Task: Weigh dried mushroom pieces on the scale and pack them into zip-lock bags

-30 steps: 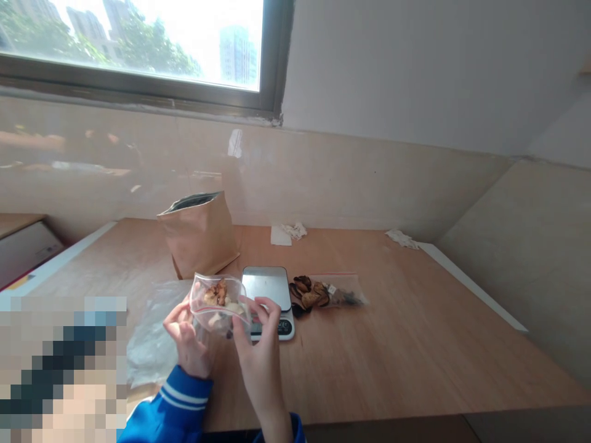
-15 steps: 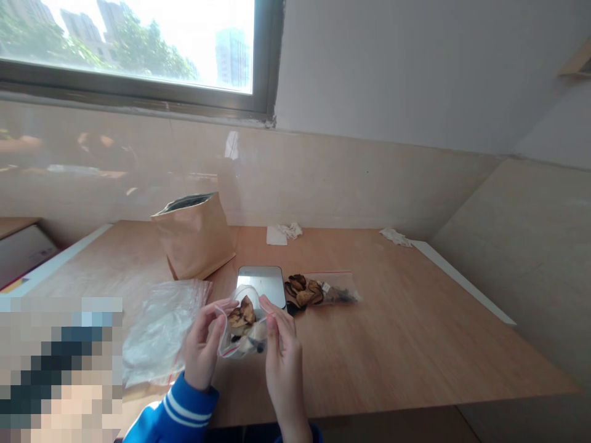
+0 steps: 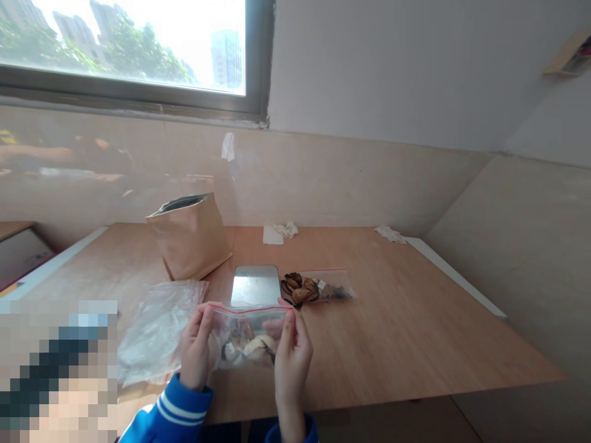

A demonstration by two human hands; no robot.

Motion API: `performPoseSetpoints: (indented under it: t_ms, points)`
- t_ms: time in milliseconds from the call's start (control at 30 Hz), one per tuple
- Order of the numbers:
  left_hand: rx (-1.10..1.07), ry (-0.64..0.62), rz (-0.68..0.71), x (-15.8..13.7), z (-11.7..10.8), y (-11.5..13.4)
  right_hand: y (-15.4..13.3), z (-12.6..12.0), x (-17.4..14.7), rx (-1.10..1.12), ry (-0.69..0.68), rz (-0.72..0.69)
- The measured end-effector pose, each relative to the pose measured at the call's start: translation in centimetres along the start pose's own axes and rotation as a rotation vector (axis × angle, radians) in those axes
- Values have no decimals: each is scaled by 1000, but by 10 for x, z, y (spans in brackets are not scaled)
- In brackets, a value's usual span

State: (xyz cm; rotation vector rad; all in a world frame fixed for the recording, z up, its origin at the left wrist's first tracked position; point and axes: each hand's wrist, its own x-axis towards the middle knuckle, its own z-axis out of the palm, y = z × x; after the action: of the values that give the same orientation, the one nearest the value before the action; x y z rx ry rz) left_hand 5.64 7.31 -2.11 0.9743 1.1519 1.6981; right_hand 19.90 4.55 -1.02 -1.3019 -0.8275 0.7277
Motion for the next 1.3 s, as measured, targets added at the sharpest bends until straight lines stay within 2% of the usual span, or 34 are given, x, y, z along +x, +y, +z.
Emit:
performPoseSetpoints:
  t_ms: [100,267,367,467,633,733,933,1300]
  points:
    - [107,-31,18,1,-2,-4,12,-4,5,-25,-32,-34]
    - [257,104,101,3,-11,-9,29,-13,13,-94,-50,-110]
    - [278,111,103,3,-14,-8,35,-14,15,-137,-39,-132]
    - [278,108,100,3,-15,-7,37,-14,14,-141,-32,-105]
    - [288,106,116,3,-19,-10,38,-14,17,-80,-119,-32]
    - [289,116,92,3,-22,-13,37,-15,19,-49,-106,-11]
    - [360,85,134,2,-30,-18,35,-16,18,42,-114,74]
    - [453,108,115,-2,-37,-20,37,-22,20,-13,-173,-13]
